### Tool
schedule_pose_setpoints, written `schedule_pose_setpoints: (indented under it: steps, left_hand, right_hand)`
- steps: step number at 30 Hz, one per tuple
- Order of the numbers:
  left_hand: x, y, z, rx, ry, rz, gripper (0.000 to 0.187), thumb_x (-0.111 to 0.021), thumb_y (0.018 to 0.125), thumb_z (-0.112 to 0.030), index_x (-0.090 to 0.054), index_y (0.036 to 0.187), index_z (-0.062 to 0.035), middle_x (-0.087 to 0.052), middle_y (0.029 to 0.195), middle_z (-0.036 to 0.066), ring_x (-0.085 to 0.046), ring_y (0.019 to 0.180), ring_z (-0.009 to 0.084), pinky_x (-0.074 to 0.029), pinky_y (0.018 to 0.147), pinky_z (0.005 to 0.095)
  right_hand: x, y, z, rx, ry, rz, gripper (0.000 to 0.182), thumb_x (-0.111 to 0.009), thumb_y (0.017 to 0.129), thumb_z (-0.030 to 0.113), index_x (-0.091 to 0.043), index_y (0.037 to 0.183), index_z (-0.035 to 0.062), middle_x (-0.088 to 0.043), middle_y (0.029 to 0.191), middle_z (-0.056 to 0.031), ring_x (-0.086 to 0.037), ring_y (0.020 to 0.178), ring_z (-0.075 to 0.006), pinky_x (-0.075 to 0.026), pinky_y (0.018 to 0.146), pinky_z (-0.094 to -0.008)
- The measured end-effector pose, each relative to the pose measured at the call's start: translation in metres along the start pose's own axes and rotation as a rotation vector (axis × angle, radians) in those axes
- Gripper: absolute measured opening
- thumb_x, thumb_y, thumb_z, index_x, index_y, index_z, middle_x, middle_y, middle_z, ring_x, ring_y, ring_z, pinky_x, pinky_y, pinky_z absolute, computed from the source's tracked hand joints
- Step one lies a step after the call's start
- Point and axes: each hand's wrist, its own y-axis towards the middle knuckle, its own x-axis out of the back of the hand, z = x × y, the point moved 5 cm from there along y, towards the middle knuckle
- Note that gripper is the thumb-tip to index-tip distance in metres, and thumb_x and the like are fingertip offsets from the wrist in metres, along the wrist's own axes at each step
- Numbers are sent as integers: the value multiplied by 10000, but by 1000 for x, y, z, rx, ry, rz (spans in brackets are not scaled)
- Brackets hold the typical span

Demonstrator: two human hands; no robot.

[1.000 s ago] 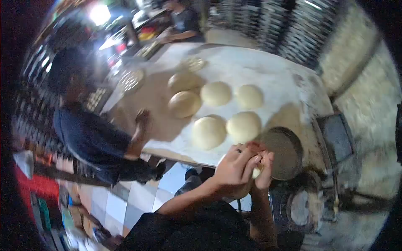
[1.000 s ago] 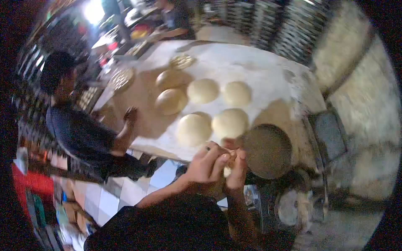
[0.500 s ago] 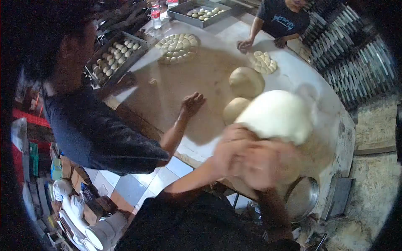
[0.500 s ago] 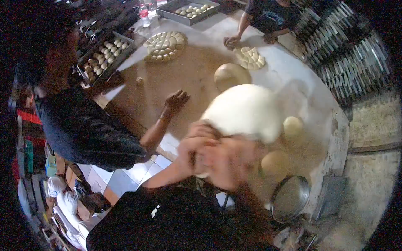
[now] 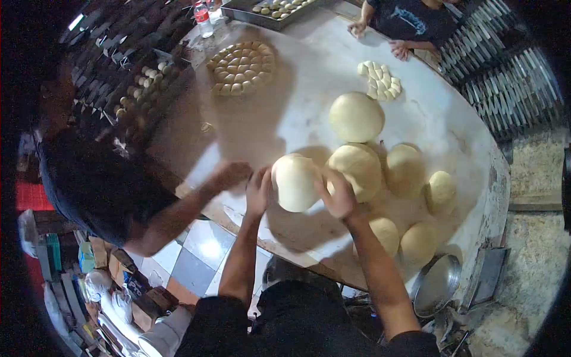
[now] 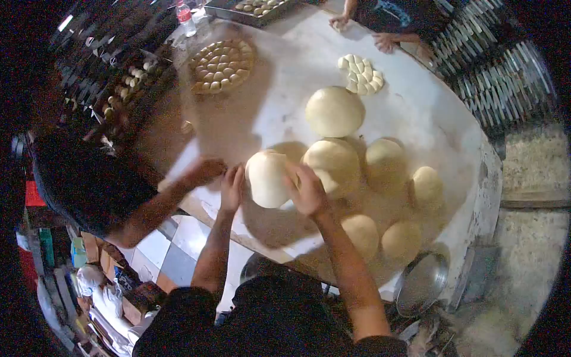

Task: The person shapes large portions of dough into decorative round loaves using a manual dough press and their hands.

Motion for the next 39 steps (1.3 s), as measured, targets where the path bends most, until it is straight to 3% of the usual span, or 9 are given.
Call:
schedule_pose_setpoints:
  steps: [4,9,11,16,22,24,27,33,39]
  left_hand:
    - [-44,79,8,-198,107,267,405,-550,991,-314,-668,1164,31,-677,1077,162,-624,1029,272,-468,934,351]
    - [-46,45,28,160,310,545,551,-479,1007,-478,-670,1121,26,-657,791,146,-612,685,249,-514,674,383]
    - [-40,-4,28,157,388,564,563,-475,1008,-517,-698,1053,-2,-567,644,123,-547,653,182,-453,579,404]
    - [-44,-137,2,256,551,610,460,-525,1002,-428,-712,1096,-18,-723,1004,196,-696,954,288,-520,828,397]
    - [-60,-57,-22,-34,622,229,466,-469,1026,-406,-656,1122,10,-685,1013,264,-671,970,375,-515,817,434]
    - [-34,-44,-48,185,631,143,534,-441,1030,-469,-648,1155,7,-697,1054,225,-666,997,349,-514,820,445]
    - [-9,-79,-31,675,382,347,592,-435,1027,-515,-594,1274,-2,-671,1175,170,-654,1042,310,-504,876,449]
    - [-62,-94,18,598,-72,562,670,-465,1018,-530,-475,1410,13,-560,1356,128,-525,1247,242,-400,1061,359]
    - [-122,-172,-46,775,-361,579,619,-478,1016,-482,-458,1416,-9,-570,1329,139,-545,1229,249,-438,1039,392]
  right_hand:
    - [-54,73,-44,32,-101,28,526,-686,896,418,-619,1223,10,-677,1125,-206,-647,1089,-334,-492,952,-402]
    - [-50,23,-55,-445,52,277,649,-647,850,611,-642,1212,73,-697,1109,-182,-676,1037,-314,-502,922,-423]
    - [-62,-25,-72,-265,-14,228,631,-643,847,619,-659,1191,91,-707,1061,-177,-689,994,-313,-515,899,-425]
    - [-47,-155,-32,-230,-115,76,630,-623,852,599,-682,1152,49,-693,1006,-253,-675,953,-436,-524,858,-520]
    - [-29,-112,-69,-526,103,-204,521,-587,955,437,-589,1239,1,-667,1064,-269,-653,983,-428,-509,891,-484]
    - [-3,-102,-77,-397,75,-375,528,-578,974,417,-559,1279,-13,-653,1074,-280,-651,1007,-411,-507,891,-467]
    - [18,-128,-58,-660,71,-49,550,-550,997,418,-494,1379,26,-661,1166,-222,-636,1095,-347,-492,959,-436]
    - [-45,-152,-64,-837,1259,-169,659,-611,946,507,-508,1372,15,-619,1247,-141,-614,1117,-275,-514,959,-430]
    - [-19,-220,-54,-724,1460,-289,712,-628,923,528,-441,1430,64,-573,1323,-153,-591,1177,-284,-489,1006,-468]
